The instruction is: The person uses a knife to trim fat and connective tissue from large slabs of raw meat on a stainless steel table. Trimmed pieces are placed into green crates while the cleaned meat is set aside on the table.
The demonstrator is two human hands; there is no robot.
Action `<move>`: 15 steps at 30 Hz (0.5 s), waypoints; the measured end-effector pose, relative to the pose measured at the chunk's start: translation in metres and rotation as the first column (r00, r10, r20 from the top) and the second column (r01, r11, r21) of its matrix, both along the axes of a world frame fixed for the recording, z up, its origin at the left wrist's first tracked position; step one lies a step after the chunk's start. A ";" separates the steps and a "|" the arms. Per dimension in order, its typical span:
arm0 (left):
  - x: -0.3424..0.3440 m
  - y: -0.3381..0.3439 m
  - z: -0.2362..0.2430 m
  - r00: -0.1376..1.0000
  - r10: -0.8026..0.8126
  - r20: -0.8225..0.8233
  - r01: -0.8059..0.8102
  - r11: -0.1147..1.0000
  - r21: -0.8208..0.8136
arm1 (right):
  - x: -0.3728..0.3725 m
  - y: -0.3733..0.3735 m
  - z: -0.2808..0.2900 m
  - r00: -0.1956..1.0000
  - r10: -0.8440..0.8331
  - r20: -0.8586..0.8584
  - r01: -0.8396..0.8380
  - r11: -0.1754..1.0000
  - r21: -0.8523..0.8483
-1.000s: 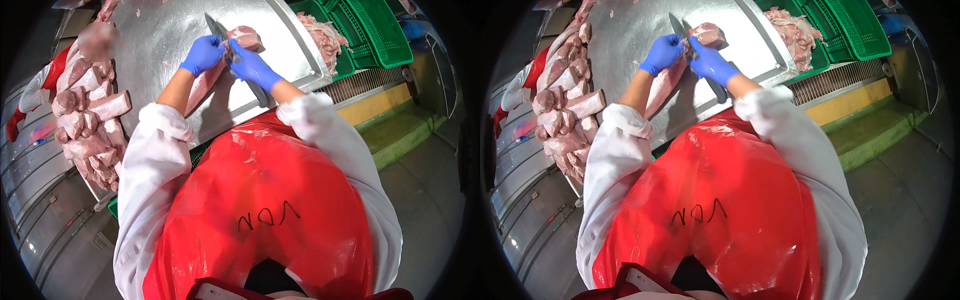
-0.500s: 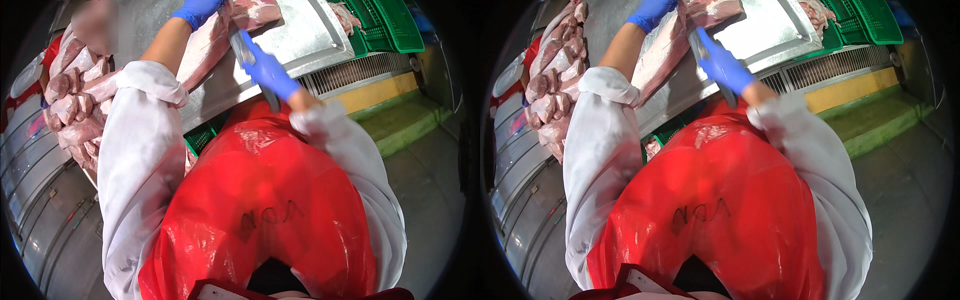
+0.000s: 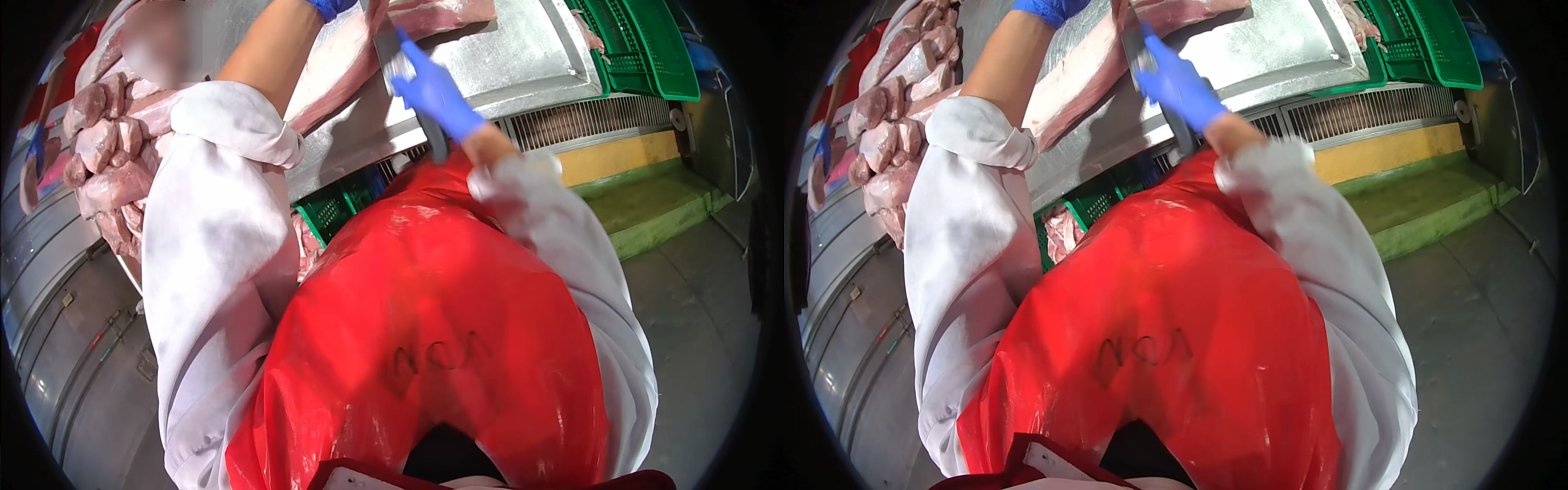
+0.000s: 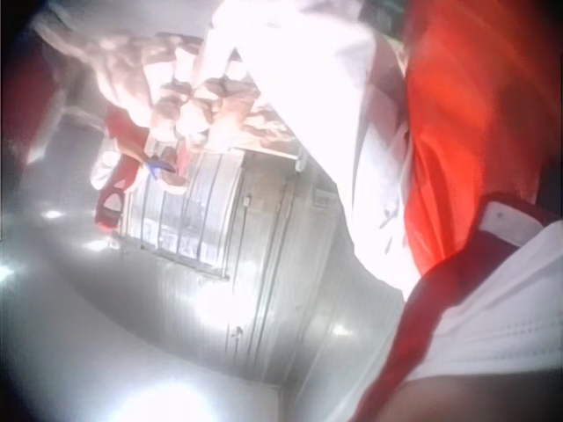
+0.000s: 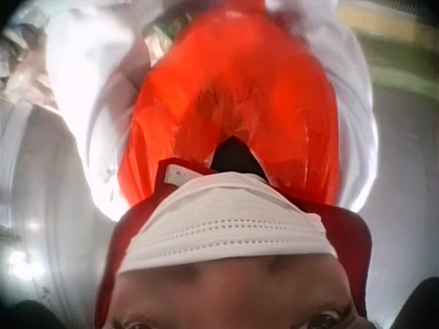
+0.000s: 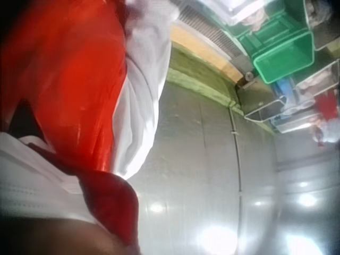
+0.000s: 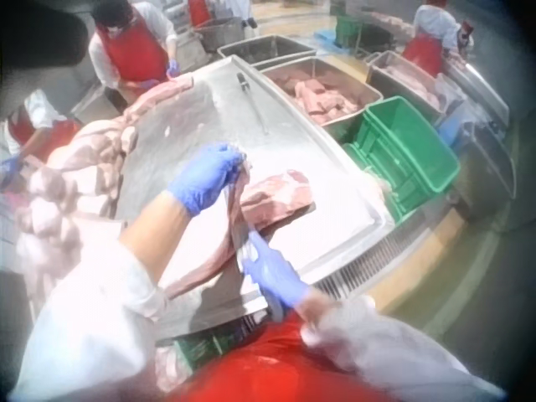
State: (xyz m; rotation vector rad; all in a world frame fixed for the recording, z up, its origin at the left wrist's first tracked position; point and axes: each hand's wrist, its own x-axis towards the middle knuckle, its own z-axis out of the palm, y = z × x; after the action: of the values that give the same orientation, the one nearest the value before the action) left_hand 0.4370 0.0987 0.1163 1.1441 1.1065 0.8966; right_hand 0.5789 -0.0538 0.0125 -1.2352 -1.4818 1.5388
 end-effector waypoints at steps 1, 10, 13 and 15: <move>0.004 0.001 0.006 0.999 -0.018 -0.037 0.019 1.000 0.006 | -0.009 0.029 0.002 1.000 0.001 -0.015 -0.002 0.998 -0.064; -0.020 0.002 0.017 0.992 0.079 0.101 -0.081 0.997 0.020 | -0.014 -0.033 -0.012 0.972 0.128 0.195 -0.133 0.991 0.015; -0.011 0.000 0.032 0.995 0.050 0.084 -0.056 0.996 0.072 | -0.041 0.022 -0.005 0.981 0.069 0.181 -0.066 0.998 -0.021; -0.022 0.003 0.037 0.994 0.076 0.076 -0.083 0.993 0.087 | -0.045 -0.001 -0.001 0.988 0.061 0.140 -0.063 0.998 0.008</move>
State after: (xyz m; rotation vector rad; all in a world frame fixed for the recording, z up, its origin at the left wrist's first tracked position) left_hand 0.4152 0.1013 0.1528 1.1378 1.0674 1.0515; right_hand 0.5344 -0.0545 0.0120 -1.3243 -1.6308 1.5071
